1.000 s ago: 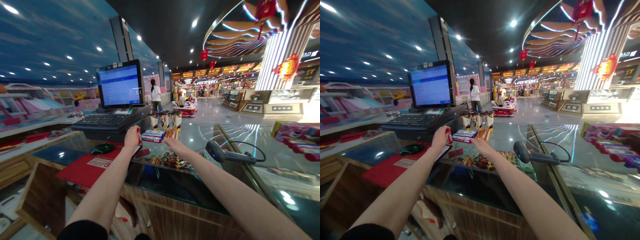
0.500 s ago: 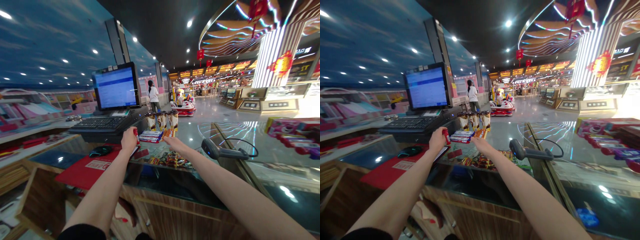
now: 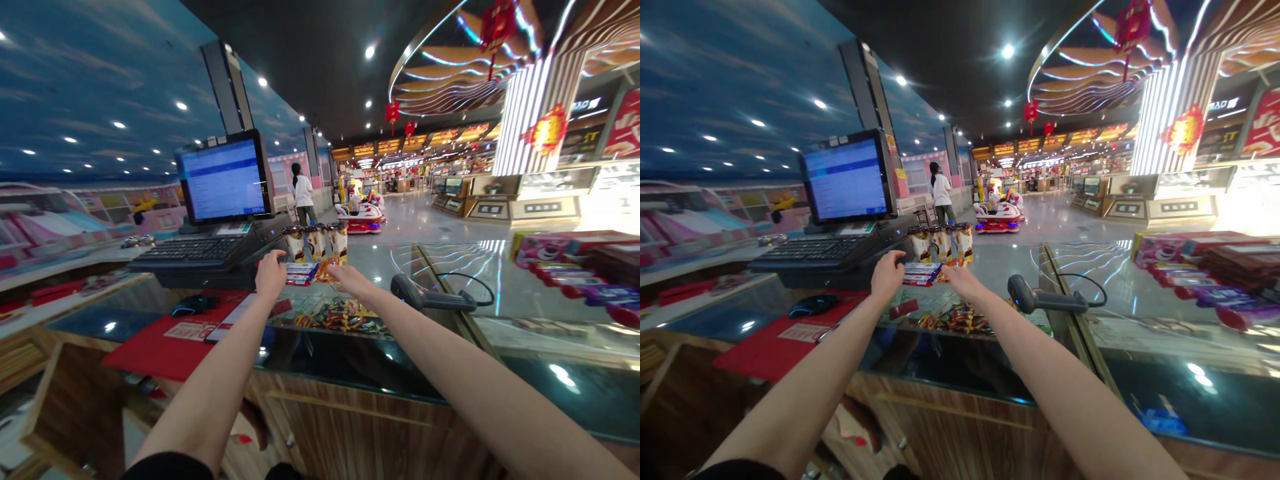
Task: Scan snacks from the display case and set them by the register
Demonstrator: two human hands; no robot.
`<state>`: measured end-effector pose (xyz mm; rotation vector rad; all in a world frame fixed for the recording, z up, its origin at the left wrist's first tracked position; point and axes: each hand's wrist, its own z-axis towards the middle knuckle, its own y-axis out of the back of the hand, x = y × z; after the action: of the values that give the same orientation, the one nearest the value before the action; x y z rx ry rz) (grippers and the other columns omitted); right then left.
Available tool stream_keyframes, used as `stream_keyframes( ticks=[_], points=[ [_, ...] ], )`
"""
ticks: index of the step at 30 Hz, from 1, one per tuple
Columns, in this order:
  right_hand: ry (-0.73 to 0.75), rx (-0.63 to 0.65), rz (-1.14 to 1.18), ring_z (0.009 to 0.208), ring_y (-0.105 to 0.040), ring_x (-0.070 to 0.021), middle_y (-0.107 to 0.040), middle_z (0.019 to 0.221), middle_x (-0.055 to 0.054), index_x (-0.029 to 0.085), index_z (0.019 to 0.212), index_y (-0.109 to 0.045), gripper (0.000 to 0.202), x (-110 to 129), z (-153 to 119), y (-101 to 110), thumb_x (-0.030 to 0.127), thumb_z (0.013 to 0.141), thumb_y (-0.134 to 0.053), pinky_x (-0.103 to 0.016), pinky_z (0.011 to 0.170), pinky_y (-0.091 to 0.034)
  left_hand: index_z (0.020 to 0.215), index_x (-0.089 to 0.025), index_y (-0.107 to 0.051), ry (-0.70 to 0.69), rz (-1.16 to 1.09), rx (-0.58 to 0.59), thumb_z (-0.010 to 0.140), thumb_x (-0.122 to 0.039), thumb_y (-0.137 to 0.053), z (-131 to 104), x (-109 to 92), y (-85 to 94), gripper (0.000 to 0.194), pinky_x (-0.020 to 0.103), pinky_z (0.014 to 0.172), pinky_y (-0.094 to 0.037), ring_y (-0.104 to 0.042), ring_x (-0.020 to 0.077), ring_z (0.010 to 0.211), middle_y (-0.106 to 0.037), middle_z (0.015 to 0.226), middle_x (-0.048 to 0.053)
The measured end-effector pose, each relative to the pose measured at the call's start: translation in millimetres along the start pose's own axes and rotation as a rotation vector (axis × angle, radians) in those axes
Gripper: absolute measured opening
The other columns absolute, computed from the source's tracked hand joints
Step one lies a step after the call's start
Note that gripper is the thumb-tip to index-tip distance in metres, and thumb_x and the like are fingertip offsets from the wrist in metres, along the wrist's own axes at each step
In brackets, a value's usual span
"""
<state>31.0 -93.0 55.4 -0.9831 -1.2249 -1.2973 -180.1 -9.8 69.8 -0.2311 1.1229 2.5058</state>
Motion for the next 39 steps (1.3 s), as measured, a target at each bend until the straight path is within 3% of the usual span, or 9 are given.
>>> stream_keyframes(
  ticks=[9, 15, 18, 23, 28, 35, 39],
  points=[
    [0.063, -0.048, 0.042, 0.119, -0.054, -0.021, -0.063, 0.126, -0.009, 0.017, 0.114, -0.069, 0.038, 21.5, -7.1, 31.0, 0.036, 0.091, -0.045, -0.036, 0.101, -0.04, 0.106, -0.02, -0.062, -0.059, -0.276, 0.032, 0.085, -0.018, -0.047, 2.1, -61.5, -19.2, 0.026, 0.03, 0.089, -0.047, -0.065, 0.0186, 0.096, -0.071, 0.103, 0.005],
    [0.063, -0.156, -0.023, 0.114, -0.054, -0.0192, -0.066, 0.117, -0.004, 0.019, 0.11, -0.069, 0.031, 34.0, -12.8, 71.3, 0.031, 0.089, -0.049, -0.034, 0.096, -0.043, 0.106, -0.021, -0.062, -0.117, -0.362, 0.091, 0.086, -0.029, -0.049, 5.6, -110.7, -31.1, 0.025, 0.03, 0.083, -0.047, -0.067, 0.0191, 0.088, -0.073, 0.095, 0.004],
    [0.077, -0.239, -0.043, 0.117, -0.052, -0.019, -0.063, 0.122, -0.005, 0.02, 0.114, -0.068, 0.032, 34.8, -21.2, 96.6, 0.028, 0.088, -0.05, -0.034, 0.096, -0.044, 0.106, -0.021, -0.063, -0.152, -0.408, 0.129, 0.086, -0.031, -0.05, 4.8, -141.2, -35.1, 0.026, 0.03, 0.083, -0.047, -0.067, 0.0191, 0.088, -0.073, 0.093, 0.004],
    [0.029, -0.337, -0.02, 0.114, -0.054, -0.0198, -0.061, 0.127, -0.009, 0.017, 0.126, -0.061, 0.04, 26.8, -39.1, 138.9, 0.028, 0.089, -0.049, -0.036, 0.094, -0.046, 0.104, -0.02, -0.063, -0.207, -0.523, 0.203, 0.087, -0.032, -0.049, 0.5, -188.4, -43.6, 0.025, 0.03, 0.08, -0.049, -0.067, 0.0187, 0.084, -0.073, 0.09, 0.004],
    [0.03, -0.42, -0.005, 0.113, -0.055, -0.0201, -0.062, 0.125, -0.008, 0.018, 0.12, -0.065, 0.038, 9.9, -53.8, 178.0, 0.029, 0.087, -0.051, -0.035, 0.091, -0.048, 0.102, -0.021, -0.064, -0.272, -0.55, 0.236, 0.087, -0.032, -0.05, -5.0, -225.4, -53.7, 0.023, 0.03, 0.081, -0.049, -0.067, 0.0191, 0.086, -0.073, 0.09, 0.004],
    [0.06, -0.494, -0.077, 0.109, -0.057, -0.0209, -0.068, 0.115, -0.006, 0.019, 0.113, -0.07, 0.035, -11.7, -76.3, 220.9, 0.029, 0.085, -0.052, -0.039, 0.094, -0.047, 0.099, -0.021, -0.065, -0.334, -0.527, 0.328, 0.088, -0.033, -0.05, -15.8, -261.2, -61.0, 0.022, 0.029, 0.079, -0.048, -0.067, 0.0199, 0.086, -0.074, 0.091, 0.003],
    [0.034, -0.549, -0.1, 0.113, -0.056, -0.0209, -0.066, 0.12, -0.006, 0.02, 0.114, -0.07, 0.035, -24.6, -87.1, 242.3, 0.03, 0.086, -0.053, -0.037, 0.094, -0.047, 0.097, -0.021, -0.067, -0.396, -0.504, 0.363, 0.088, -0.034, -0.05, -23.9, -274.6, -64.8, 0.023, 0.029, 0.078, -0.048, -0.067, 0.0198, 0.082, -0.074, 0.088, 0.004]
  ],
)
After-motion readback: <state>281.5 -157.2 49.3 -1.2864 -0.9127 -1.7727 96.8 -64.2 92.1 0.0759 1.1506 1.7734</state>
